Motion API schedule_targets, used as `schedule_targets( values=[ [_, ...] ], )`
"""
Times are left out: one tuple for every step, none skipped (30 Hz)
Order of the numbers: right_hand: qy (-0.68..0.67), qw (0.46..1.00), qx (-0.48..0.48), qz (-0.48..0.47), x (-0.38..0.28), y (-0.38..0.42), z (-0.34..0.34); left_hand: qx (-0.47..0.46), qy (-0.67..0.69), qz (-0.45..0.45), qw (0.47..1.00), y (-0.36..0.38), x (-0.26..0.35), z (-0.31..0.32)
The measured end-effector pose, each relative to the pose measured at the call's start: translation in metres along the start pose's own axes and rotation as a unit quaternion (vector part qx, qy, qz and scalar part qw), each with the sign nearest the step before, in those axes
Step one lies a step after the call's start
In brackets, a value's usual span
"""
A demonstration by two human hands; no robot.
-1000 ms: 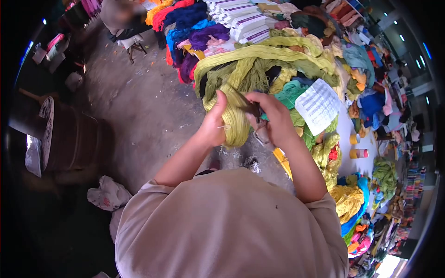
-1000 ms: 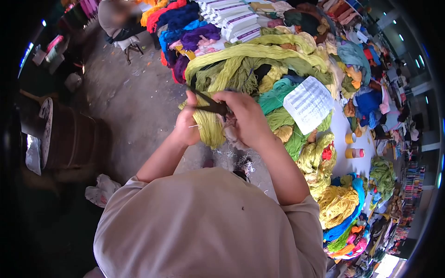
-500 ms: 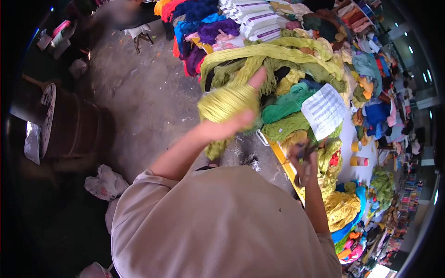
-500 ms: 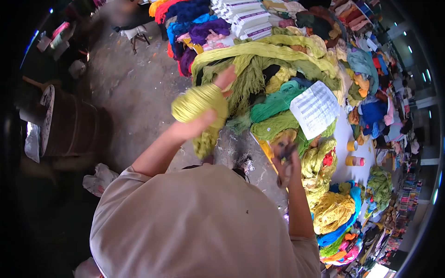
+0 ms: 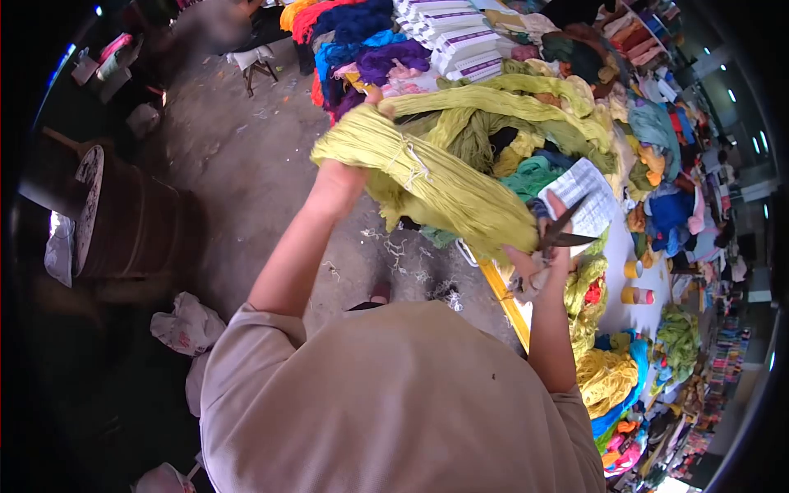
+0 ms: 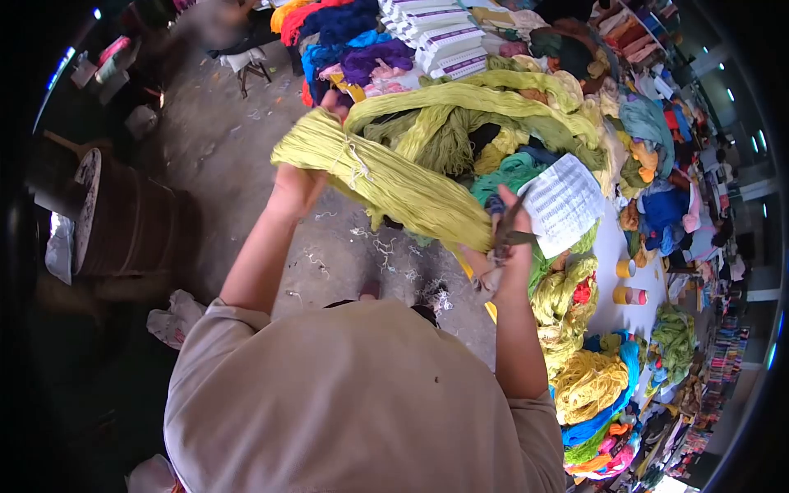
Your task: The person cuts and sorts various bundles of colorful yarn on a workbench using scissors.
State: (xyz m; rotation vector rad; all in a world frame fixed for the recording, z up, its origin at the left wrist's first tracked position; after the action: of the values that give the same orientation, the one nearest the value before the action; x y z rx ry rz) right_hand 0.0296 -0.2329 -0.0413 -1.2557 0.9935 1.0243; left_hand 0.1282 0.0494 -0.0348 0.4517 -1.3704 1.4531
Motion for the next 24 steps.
schedule_targets(
  values=[
    [0.068,0.994,-0.048,-0.068,0.000,-0.002,0.013,0.061,0.173,-0.029,0.983,-0.002,-0.010,-0.012],
    [0.135,0.977,-0.096,-0.134,0.000,-0.001,0.028,0.122,0.300,-0.042,0.945,0.000,-0.022,-0.014],
    [0.124,0.983,-0.135,-0.027,0.016,-0.002,0.038,0.132,0.357,-0.054,0.923,-0.005,-0.019,-0.003],
    [0.066,0.989,-0.106,0.074,0.042,-0.004,0.033,0.140,0.413,-0.066,0.898,-0.010,-0.019,0.006],
    [0.007,0.982,-0.074,0.175,0.069,-0.001,0.030,0.137,0.474,-0.073,0.867,-0.013,-0.022,0.012],
    [-0.015,0.983,-0.031,0.182,0.047,-0.002,0.039,0.123,0.491,-0.079,0.859,-0.014,-0.023,0.020],
    [-0.160,0.957,-0.052,0.236,0.066,0.001,0.037,0.109,0.508,-0.086,0.850,-0.013,-0.024,0.029],
    [-0.301,0.908,-0.070,0.283,0.081,0.006,0.037,0.094,0.515,-0.093,0.847,-0.010,-0.024,0.037],
    [-0.187,0.934,-0.067,0.296,0.052,0.008,0.055,0.094,0.514,-0.098,0.847,-0.009,-0.026,0.039],
    [-0.152,0.941,-0.100,0.287,0.047,0.011,0.064,0.093,0.539,-0.105,0.831,-0.009,-0.029,0.043],
    [-0.117,0.945,-0.133,0.275,0.045,0.015,0.072,0.091,0.563,-0.112,0.813,-0.008,-0.031,0.047],
    [-0.138,0.943,-0.130,0.272,0.042,0.016,0.078,0.124,0.478,-0.140,0.858,-0.008,-0.031,0.049],
    [-0.140,0.944,-0.126,0.270,0.041,0.015,0.079,0.092,0.395,-0.135,0.904,-0.009,-0.021,0.055],
    [-0.174,0.944,-0.116,0.256,0.037,0.012,0.079,0.058,0.307,-0.129,0.941,-0.010,-0.013,0.062],
    [-0.208,0.942,-0.106,0.243,0.032,0.012,0.079,0.009,0.239,-0.094,0.966,-0.012,-0.001,0.067],
    [-0.242,0.949,-0.025,0.202,0.025,0.006,0.078,0.030,0.267,-0.097,0.958,-0.013,0.001,0.068],
    [-0.131,0.986,-0.036,0.101,0.014,-0.003,0.079,0.051,0.294,-0.101,0.949,-0.014,0.005,0.069],
    [-0.016,0.999,-0.045,-0.001,0.002,-0.012,0.082,0.058,0.332,-0.105,0.936,-0.016,0.005,0.070],
    [0.041,0.996,-0.048,-0.060,-0.011,-0.023,0.091,0.052,0.328,-0.112,0.937,-0.016,0.003,0.073],
    [0.043,0.996,-0.040,-0.060,-0.009,-0.030,0.096,0.061,0.340,-0.118,0.931,-0.016,-0.001,0.073],
    [0.046,0.997,-0.033,-0.060,-0.008,-0.035,0.101,0.071,0.353,-0.123,0.925,-0.015,-0.005,0.072],
    [0.057,0.997,-0.018,-0.054,-0.005,-0.037,0.101,0.075,0.356,-0.124,0.923,-0.013,-0.010,0.067],
    [0.071,0.995,-0.002,-0.066,-0.008,-0.038,0.097,0.088,0.351,-0.121,0.924,-0.012,-0.010,0.061],
    [0.086,0.993,0.012,-0.077,-0.010,-0.038,0.093,0.104,0.346,-0.117,0.925,-0.011,-0.009,0.054]
  ],
)
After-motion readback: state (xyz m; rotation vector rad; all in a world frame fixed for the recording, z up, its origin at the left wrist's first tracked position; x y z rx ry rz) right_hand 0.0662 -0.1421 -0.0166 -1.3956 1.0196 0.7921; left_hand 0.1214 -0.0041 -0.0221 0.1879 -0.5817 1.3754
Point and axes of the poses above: each hand's wrist, its own y-axis away from the middle knuckle, its own z-axis out of the palm, x = y × z, the point moved 10 cm from there along -y, towards the middle knuckle, and after that the axes turned 7 degrees about -y, right-handed, at the moved point
